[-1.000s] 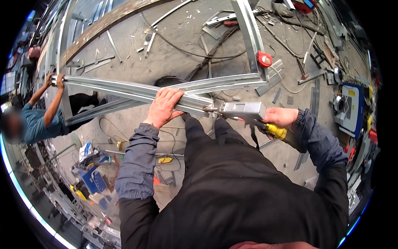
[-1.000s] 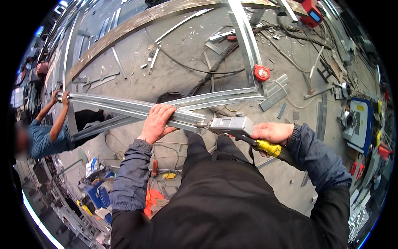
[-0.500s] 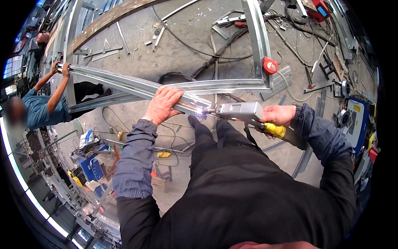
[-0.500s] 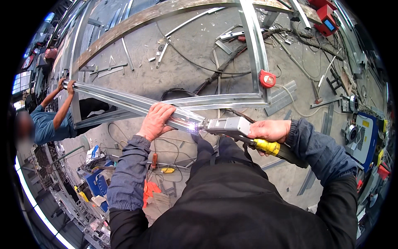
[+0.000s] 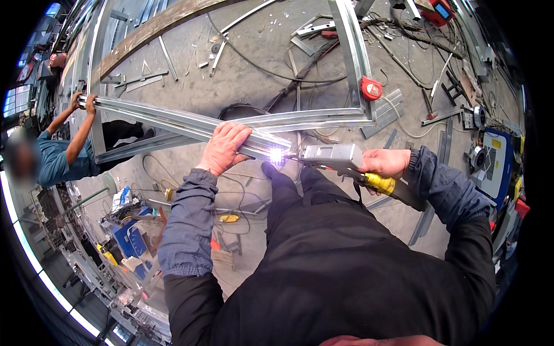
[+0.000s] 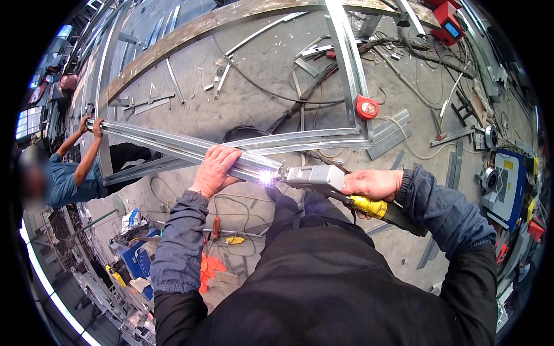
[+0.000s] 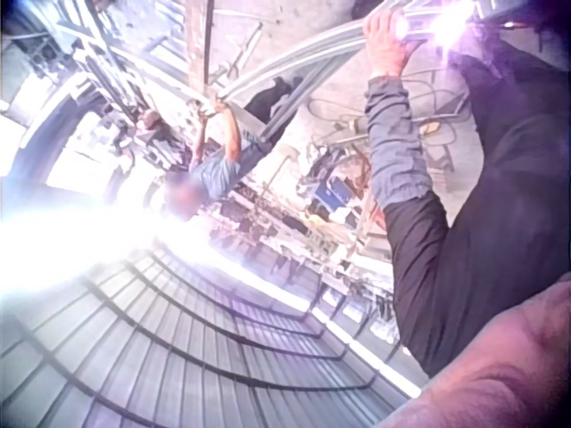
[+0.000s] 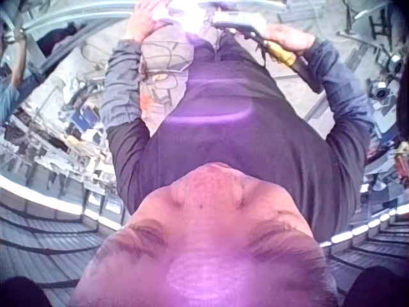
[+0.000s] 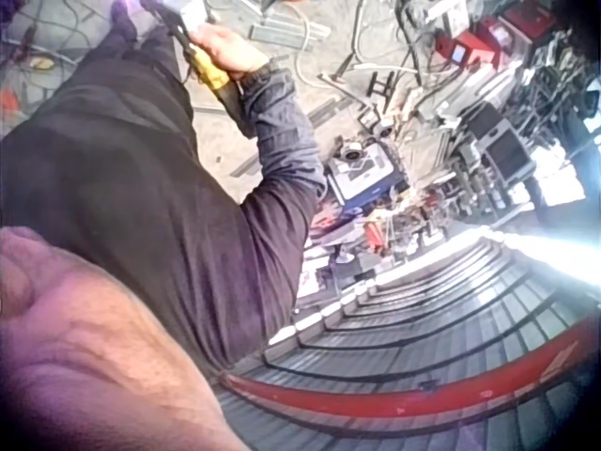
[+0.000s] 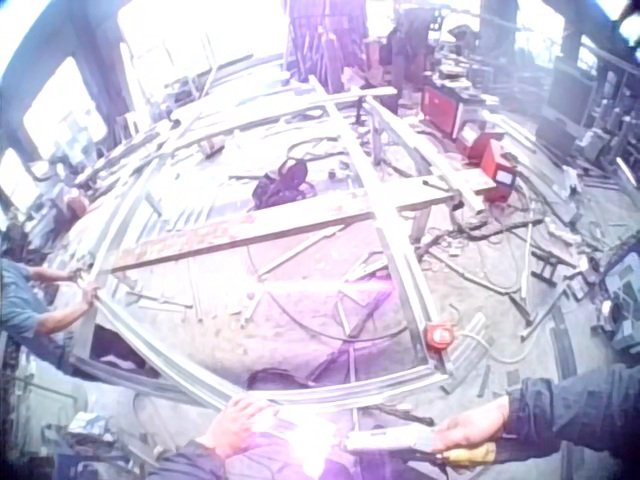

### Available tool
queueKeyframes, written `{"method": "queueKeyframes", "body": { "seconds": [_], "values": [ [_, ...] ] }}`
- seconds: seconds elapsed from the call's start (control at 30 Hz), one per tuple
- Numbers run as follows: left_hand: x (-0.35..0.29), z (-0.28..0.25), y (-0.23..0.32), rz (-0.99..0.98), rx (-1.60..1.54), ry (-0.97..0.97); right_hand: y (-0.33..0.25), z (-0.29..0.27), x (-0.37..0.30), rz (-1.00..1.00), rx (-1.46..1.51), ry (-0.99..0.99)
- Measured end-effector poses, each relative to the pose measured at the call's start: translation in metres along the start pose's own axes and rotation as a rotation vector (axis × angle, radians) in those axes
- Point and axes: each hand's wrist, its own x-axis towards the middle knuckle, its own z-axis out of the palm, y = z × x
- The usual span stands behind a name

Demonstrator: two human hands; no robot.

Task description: The person welds metal frame components using a handheld welding tool while a coworker holds the frame steady. The welder moves along the seams, creating bright sparks, and repositions the frame as needed.

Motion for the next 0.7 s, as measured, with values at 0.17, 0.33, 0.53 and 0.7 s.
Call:
{"method": "queueKeyframes", "body": {
  "seconds": [0.17,0.33,0.53,0.7],
  "values": [
    [-0.0003,-0.0012,0.0001,-0.002,0.007,-0.020,0.0015,-0.0008,-0.0006,-0.009,-0.021,0.004],
    [-0.0005,-0.0004,0.0005,-0.006,0.003,-0.018,0.0062,-0.0067,0.0006,-0.010,-0.024,-0.012],
    [-0.0005,-0.0012,0.0003,-0.002,0.000,-0.015,0.0073,-0.0072,-0.0018,-0.007,-0.044,-0.001],
    [-0.0002,-0.0020,-0.0004,-0.004,-0.001,-0.028,0.0056,-0.0030,-0.0053,-0.003,-0.045,0.023]
  ]
}}
